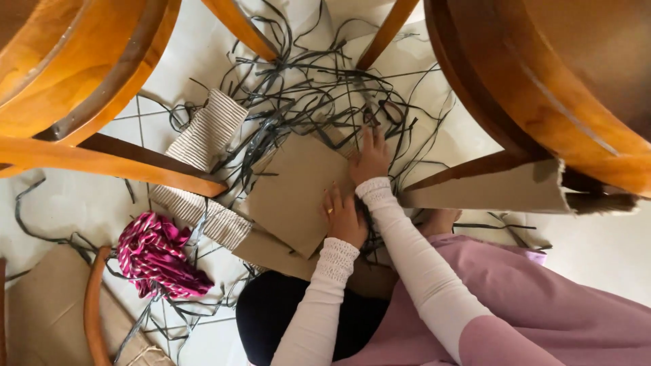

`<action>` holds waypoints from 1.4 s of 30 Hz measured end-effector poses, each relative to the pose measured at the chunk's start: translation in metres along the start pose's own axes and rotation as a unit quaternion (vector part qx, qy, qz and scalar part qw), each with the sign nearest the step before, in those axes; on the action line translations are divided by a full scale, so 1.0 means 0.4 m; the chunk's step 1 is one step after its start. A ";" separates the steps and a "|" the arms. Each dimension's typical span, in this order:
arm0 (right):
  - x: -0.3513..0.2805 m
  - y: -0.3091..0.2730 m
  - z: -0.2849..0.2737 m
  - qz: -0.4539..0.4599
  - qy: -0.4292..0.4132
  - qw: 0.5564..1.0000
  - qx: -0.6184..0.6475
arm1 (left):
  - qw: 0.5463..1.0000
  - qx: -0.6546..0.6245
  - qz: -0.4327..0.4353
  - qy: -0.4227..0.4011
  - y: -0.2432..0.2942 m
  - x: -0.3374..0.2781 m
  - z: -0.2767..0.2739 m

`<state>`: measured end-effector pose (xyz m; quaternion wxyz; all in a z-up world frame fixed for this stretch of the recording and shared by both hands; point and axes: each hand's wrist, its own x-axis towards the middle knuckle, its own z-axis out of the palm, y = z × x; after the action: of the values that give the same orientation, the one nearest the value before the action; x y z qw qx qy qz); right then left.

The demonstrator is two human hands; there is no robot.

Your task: Wrapping wooden chair legs with protective cardboard and securing them with plastic ties.

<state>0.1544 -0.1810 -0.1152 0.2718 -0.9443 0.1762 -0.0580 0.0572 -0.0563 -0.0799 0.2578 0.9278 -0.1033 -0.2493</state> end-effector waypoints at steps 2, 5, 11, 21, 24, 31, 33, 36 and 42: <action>0.016 -0.017 -0.022 0.003 -0.010 1.000 -0.016 | 1.000 -0.012 0.013 0.015 -0.004 0.005 0.013; 0.038 0.006 0.029 0.010 -0.033 0.996 -0.079 | 0.999 -0.028 0.030 0.032 -0.017 0.006 0.031; -0.010 0.021 0.065 0.067 -0.131 0.980 -0.135 | 0.998 -0.023 0.014 0.049 -0.050 0.034 0.065; -0.161 -0.002 -0.123 -0.028 -0.008 0.994 0.103 | 0.896 -0.414 0.074 0.141 0.005 -0.034 -0.009; -0.258 -0.140 -0.330 -0.075 -0.036 0.987 0.136 | 0.760 -0.641 0.018 0.110 0.053 -0.114 -0.158; -0.412 -0.143 -0.444 -0.179 -0.064 0.974 0.123 | 0.687 -0.721 0.015 0.088 0.027 -0.146 -0.151; -0.441 -0.128 -0.446 -0.176 -0.051 0.975 0.124 | 0.703 -0.706 0.011 0.088 0.022 -0.131 -0.111; -0.458 -0.087 -0.464 -0.194 0.005 0.977 0.086 | 0.721 -0.676 0.054 0.144 0.073 -0.214 -0.158; -0.435 -0.045 -0.533 -0.306 0.105 0.946 -0.006 | 0.723 -0.644 0.146 0.204 0.190 -0.331 -0.250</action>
<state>-0.0460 -0.2086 0.0722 0.2157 -0.9427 -0.0937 -0.2365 -0.0090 -0.0355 0.0887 0.8414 0.5401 0.0027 -0.0195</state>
